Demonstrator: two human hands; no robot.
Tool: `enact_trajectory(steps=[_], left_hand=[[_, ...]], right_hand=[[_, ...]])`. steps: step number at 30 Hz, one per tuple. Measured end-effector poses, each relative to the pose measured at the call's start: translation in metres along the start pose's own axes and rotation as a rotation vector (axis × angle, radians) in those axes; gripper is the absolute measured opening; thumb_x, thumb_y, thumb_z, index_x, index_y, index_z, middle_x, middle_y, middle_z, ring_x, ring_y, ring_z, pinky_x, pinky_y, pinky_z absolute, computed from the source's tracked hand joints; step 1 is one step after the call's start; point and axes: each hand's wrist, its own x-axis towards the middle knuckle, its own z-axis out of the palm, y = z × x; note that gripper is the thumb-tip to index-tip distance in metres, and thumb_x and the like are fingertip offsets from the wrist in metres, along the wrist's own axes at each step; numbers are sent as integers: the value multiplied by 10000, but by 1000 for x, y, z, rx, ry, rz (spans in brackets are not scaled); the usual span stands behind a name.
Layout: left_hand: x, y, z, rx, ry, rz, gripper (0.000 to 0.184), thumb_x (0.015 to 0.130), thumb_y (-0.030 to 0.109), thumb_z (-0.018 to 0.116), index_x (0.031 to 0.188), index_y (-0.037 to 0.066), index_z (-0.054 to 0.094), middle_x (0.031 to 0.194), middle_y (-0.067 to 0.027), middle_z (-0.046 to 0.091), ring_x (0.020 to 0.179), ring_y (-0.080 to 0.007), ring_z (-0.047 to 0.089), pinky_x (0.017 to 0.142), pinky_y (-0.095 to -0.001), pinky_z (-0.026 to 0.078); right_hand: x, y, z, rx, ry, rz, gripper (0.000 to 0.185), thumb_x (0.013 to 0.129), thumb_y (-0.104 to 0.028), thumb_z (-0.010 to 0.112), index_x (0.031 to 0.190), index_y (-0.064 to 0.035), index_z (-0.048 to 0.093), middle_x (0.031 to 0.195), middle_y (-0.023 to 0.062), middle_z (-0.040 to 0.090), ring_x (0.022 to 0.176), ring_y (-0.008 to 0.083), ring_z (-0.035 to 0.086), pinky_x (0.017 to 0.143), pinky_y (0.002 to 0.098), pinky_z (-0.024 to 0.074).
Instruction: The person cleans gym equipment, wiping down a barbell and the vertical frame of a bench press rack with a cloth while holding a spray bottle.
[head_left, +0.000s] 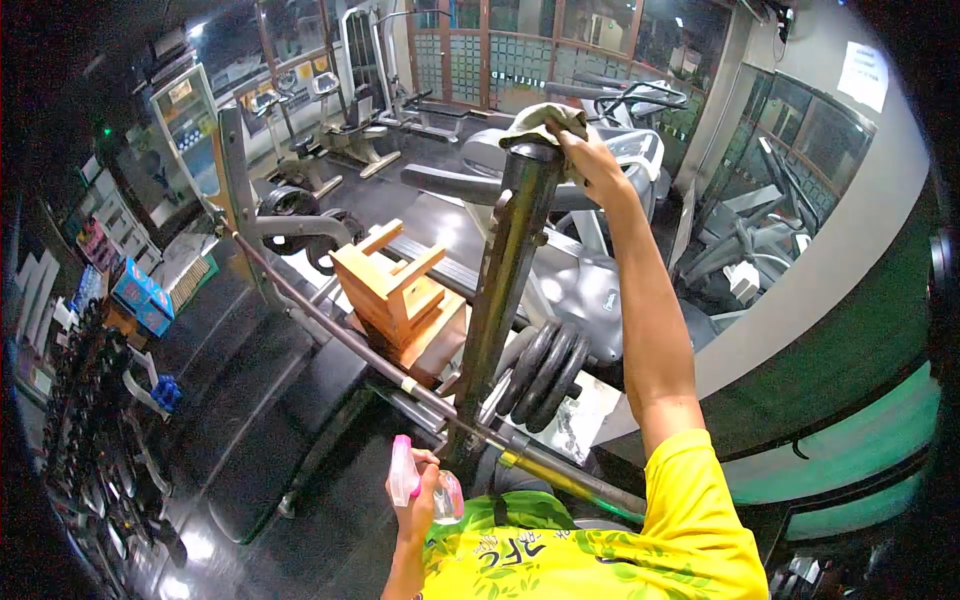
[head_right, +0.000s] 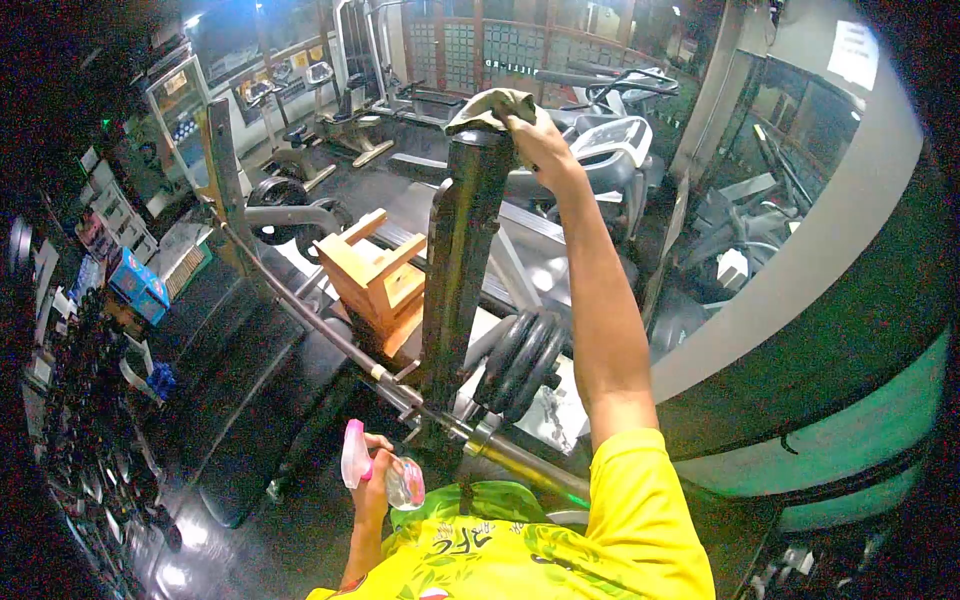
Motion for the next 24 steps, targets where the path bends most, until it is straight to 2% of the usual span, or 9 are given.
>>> enact_trajectory(steps=[3, 6, 8, 10, 11, 16, 19, 22, 24], left_hand=[[2, 2, 3, -14, 25, -15, 138, 828, -28, 564, 950, 13, 516, 833, -48, 561, 622, -91, 565, 605, -242, 461], [5, 7, 7, -30, 36, -29, 141, 825, -27, 565, 950, 15, 515, 823, -47, 562, 620, -91, 566, 605, -244, 462], [8, 5, 9, -35, 33, -30, 136, 827, -25, 561, 949, 13, 514, 819, -46, 559, 620, -90, 566, 605, -245, 463], [10, 4, 11, -39, 26, -31, 132, 829, -23, 557, 948, 11, 512, 814, -45, 557, 619, -90, 566, 605, -246, 464], [11, 4, 13, -38, 3, -27, 123, 833, -21, 551, 945, 6, 510, 814, -46, 553, 619, -91, 566, 604, -247, 464], [15, 6, 20, -15, -11, -19, 102, 843, -16, 538, 938, -3, 505, 810, -46, 542, 617, -92, 566, 605, -251, 466], [16, 6, 22, -14, 2, -10, 101, 841, -16, 542, 934, -2, 505, 809, -46, 543, 616, -91, 566, 607, -253, 466], [15, 9, 23, -5, 13, -3, 103, 840, -13, 548, 933, 0, 506, 803, -43, 542, 617, -92, 566, 608, -254, 466], [14, 8, 21, -20, 44, 7, 105, 839, -13, 553, 932, 4, 507, 795, -40, 542, 614, -94, 568, 606, -254, 467]], right_hand=[[2, 25, -11, 308, -105, 107, 235, 919, -238, 506, 1095, -91, 561, 925, 4, 604, 768, 100, 563, 618, 263, 458], [-17, 27, -9, 557, -251, 154, 229, 924, -263, 493, 1083, -116, 570, 924, 9, 621, 767, 112, 580, 634, 264, 475], [-34, 37, -7, 462, -115, 280, 224, 931, -281, 479, 1064, -130, 577, 939, 11, 634, 779, 117, 595, 646, 260, 487], [-43, 66, -6, 661, -194, 377, 230, 942, -280, 460, 1065, -123, 574, 956, 14, 636, 793, 116, 598, 652, 256, 488], [-51, 64, 4, 713, -114, 373, 221, 947, -256, 452, 1084, -119, 558, 949, 11, 636, 773, 117, 599, 665, 251, 493], [-46, 58, 5, 700, -162, 319, 185, 931, -212, 482, 1082, -120, 536, 919, 2, 635, 745, 111, 612, 645, 263, 521], [-41, 58, 12, 582, -90, 286, 146, 888, -145, 520, 1020, -96, 560, 841, 13, 631, 644, 105, 598, 548, 246, 509], [-44, 59, 14, 508, -68, 274, 107, 857, -163, 553, 900, -66, 566, 725, 18, 594, 602, 134, 576, 561, 274, 491], [-45, 60, 15, 498, -80, 240, 119, 860, -173, 552, 914, -68, 560, 728, 14, 593, 594, 132, 570, 554, 270, 489]])
